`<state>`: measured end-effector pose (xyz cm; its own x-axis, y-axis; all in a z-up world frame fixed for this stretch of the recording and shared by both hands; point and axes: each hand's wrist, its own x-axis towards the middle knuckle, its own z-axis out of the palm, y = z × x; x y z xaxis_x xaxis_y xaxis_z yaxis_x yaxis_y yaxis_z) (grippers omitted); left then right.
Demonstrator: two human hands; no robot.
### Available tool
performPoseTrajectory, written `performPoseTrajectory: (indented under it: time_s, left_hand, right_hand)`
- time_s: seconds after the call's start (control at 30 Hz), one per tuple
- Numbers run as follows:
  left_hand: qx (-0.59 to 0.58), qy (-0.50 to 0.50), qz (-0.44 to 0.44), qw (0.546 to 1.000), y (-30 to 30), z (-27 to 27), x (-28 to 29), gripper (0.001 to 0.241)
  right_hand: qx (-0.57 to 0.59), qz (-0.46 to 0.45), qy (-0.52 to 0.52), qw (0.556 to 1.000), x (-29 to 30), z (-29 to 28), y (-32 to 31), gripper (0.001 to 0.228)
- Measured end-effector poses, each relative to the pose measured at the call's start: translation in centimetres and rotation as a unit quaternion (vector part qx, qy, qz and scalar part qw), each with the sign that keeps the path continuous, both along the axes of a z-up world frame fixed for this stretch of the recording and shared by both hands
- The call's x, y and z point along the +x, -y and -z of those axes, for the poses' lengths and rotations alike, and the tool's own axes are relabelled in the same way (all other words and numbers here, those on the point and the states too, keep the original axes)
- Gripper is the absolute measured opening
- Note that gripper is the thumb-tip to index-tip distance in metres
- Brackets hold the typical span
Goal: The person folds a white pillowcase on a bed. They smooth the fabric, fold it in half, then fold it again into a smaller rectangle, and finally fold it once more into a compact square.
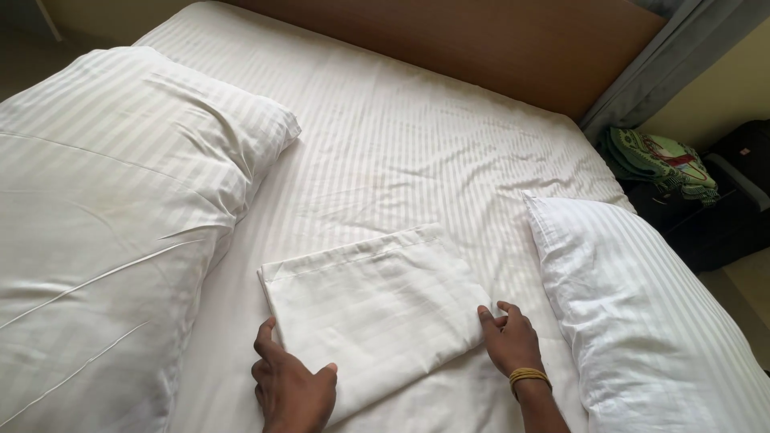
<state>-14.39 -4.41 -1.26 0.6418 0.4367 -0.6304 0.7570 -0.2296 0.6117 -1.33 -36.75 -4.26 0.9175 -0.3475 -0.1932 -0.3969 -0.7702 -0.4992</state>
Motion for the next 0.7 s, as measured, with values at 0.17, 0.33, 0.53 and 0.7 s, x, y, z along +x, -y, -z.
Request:
performPoseTrajectory:
  time_s: [0.17, 0.33, 0.53, 0.7]
  left_hand:
    - [0.02, 0.056, -0.045, 0.997, -0.3, -1.5, 0.2, 0.065]
    - [0.01, 0.066, -0.051, 0.996, -1.8, -3.1, 0.6, 0.068]
    - [0.023, 0.009, 0.116, 0.993, -5.6, -4.6, 2.1, 0.081]
    - [0.083, 0.077, 0.076, 0.991, -5.0, -1.4, 2.9, 0.062]
  right_hand:
    - [-0.088, 0.007, 0.018, 0.996, 1.1, 3.3, 2.0, 0.059]
    - [0.019, -0.026, -0.07, 0.997, 0.6, 0.7, 4.0, 0.06]
    - [-0.023, -0.115, -0.311, 0.943, -2.9, -6.8, 0.3, 0.076]
    - [-0.018, -0.05, -0.177, 0.983, -1.5, -3.3, -0.1, 0.09]
